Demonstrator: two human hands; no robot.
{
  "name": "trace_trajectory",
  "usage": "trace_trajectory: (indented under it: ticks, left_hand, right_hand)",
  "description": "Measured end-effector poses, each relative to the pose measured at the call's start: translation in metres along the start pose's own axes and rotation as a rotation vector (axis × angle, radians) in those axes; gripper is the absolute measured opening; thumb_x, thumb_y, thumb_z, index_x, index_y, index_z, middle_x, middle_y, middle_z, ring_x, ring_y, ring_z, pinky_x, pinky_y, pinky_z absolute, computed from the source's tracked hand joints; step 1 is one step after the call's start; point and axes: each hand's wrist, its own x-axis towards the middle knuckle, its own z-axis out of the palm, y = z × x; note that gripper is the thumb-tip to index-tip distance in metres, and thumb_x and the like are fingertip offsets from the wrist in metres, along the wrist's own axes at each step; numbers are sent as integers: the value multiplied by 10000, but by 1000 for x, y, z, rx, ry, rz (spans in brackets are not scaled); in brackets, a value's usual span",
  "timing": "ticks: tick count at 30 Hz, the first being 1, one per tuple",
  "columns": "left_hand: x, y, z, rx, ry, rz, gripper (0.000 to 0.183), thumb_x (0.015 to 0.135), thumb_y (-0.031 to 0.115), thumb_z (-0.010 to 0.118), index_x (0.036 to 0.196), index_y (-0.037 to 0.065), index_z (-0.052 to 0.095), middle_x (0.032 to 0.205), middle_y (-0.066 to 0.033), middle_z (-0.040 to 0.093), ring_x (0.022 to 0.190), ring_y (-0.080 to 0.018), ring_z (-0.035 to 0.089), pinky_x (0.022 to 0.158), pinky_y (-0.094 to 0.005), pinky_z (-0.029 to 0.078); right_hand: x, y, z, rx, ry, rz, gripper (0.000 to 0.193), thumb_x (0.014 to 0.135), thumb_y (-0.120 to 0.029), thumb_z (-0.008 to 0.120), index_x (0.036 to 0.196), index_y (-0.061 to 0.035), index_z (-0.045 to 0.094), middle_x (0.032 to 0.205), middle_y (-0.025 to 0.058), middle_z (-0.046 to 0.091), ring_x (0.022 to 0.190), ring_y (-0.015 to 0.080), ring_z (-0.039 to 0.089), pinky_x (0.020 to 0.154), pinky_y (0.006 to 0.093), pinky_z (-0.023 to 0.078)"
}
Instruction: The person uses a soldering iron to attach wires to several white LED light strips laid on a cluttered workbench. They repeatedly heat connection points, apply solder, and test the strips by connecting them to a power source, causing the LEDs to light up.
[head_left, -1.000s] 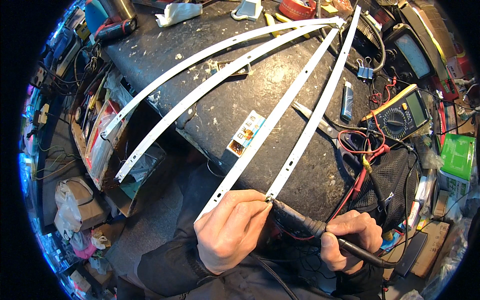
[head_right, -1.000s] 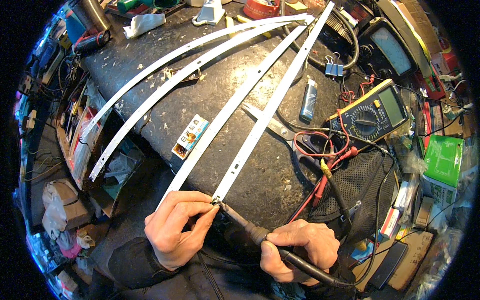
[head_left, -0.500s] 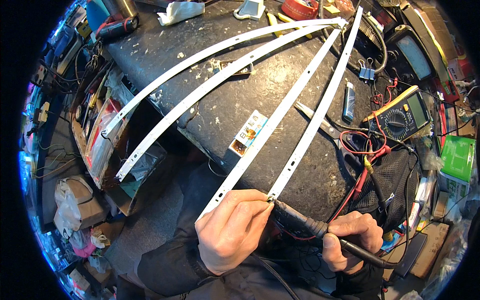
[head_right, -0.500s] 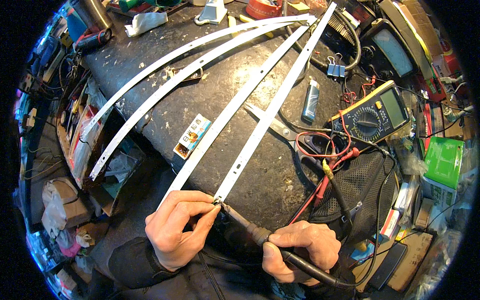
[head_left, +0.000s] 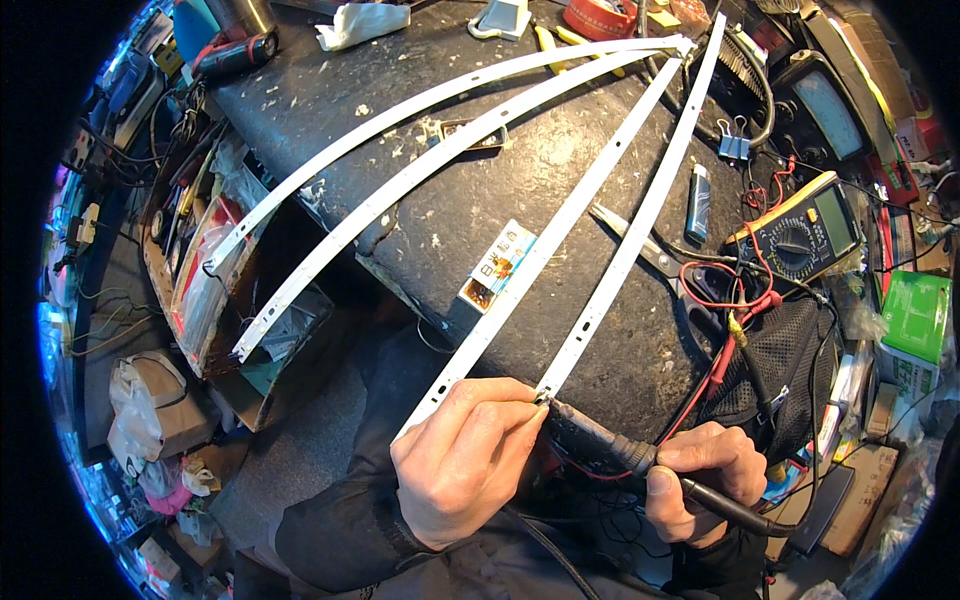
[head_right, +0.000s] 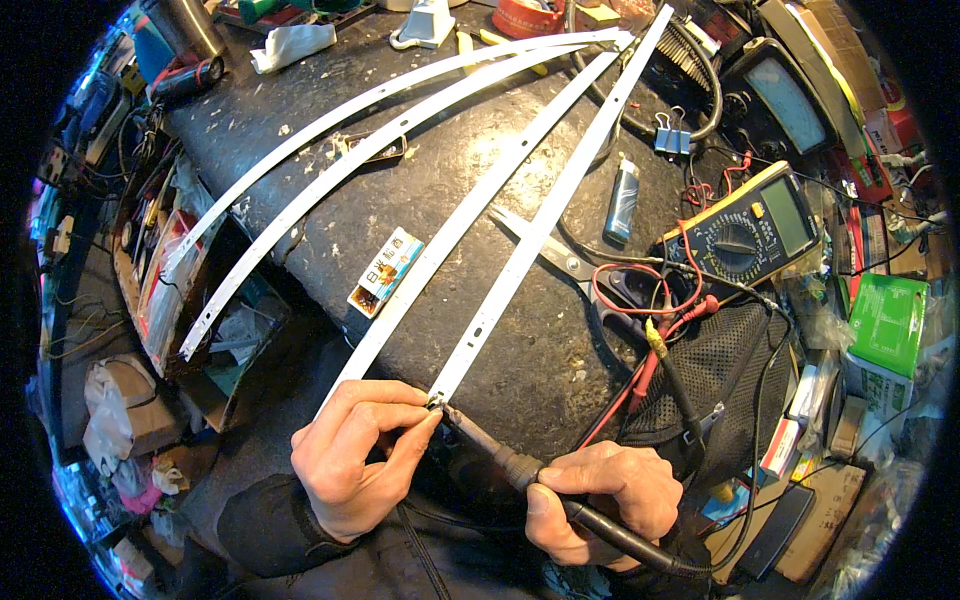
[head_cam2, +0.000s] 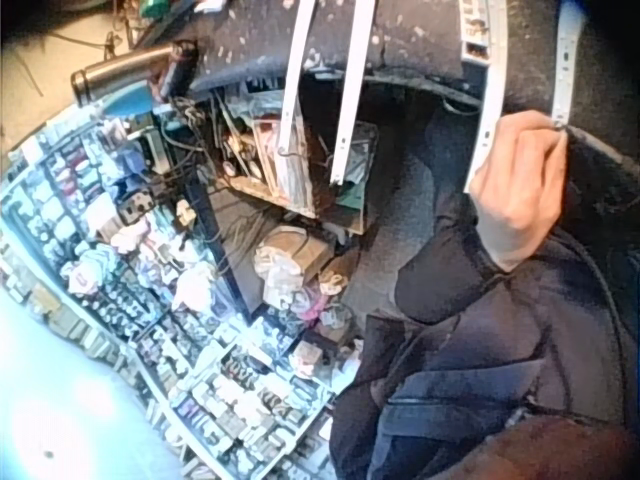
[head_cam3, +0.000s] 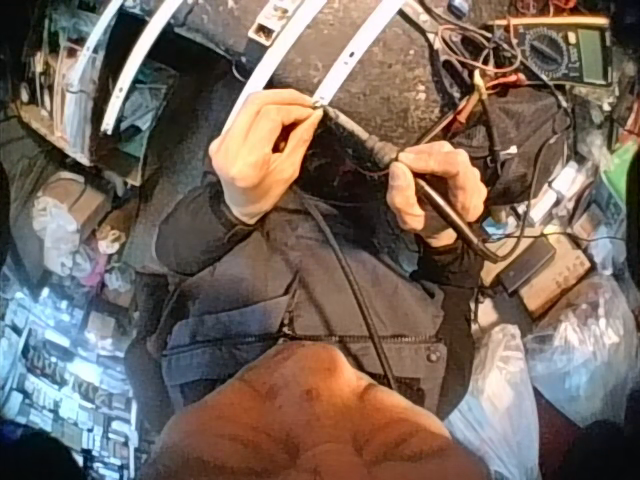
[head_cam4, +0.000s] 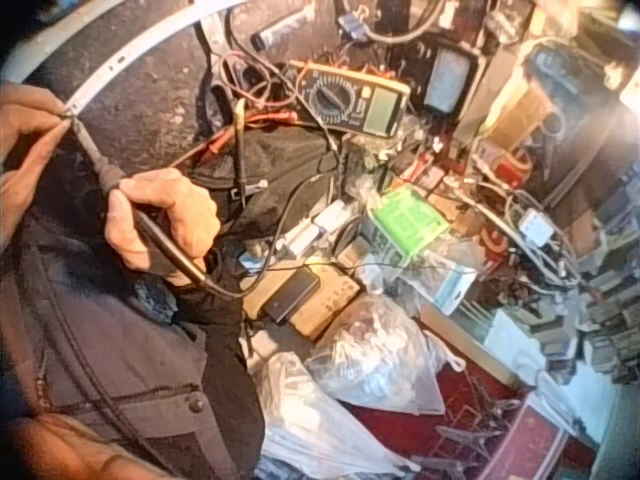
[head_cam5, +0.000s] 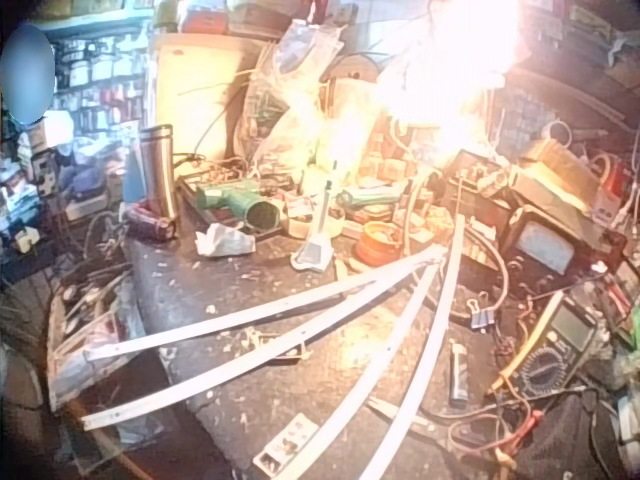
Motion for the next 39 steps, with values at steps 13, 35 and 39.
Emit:
trace_trajectory:
  ticks: [13, 35, 39]
  left_hand:
    - [-1, 2, 0, 2, 2, -19, 190, 809, -46, 935, 901, 22, 783, 973, -106, 806, 700, -157, 744, 573, -270, 563]
    - [-2, 1, 1, -9, 17, 8, 181, 836, -47, 920, 910, 25, 771, 991, -98, 795, 728, -165, 744, 576, -272, 551]
    - [-5, 1, 2, -4, 23, 18, 185, 838, -46, 919, 918, 25, 768, 996, -97, 793, 731, -165, 744, 583, -276, 548]
  right_hand:
    - [-5, 4, 2, 96, 80, -47, 258, 852, -125, 917, 932, -5, 703, 671, 138, 751, 556, 224, 747, 574, 339, 629]
    - [-26, -1, -13, 114, 82, -114, 360, 1024, -45, 804, 1267, -24, 540, 986, 159, 699, 724, 146, 655, 667, 275, 531]
    - [-28, 0, -8, 202, 149, -105, 342, 1034, -70, 803, 1256, -40, 545, 1020, 150, 709, 787, 140, 658, 753, 279, 552]
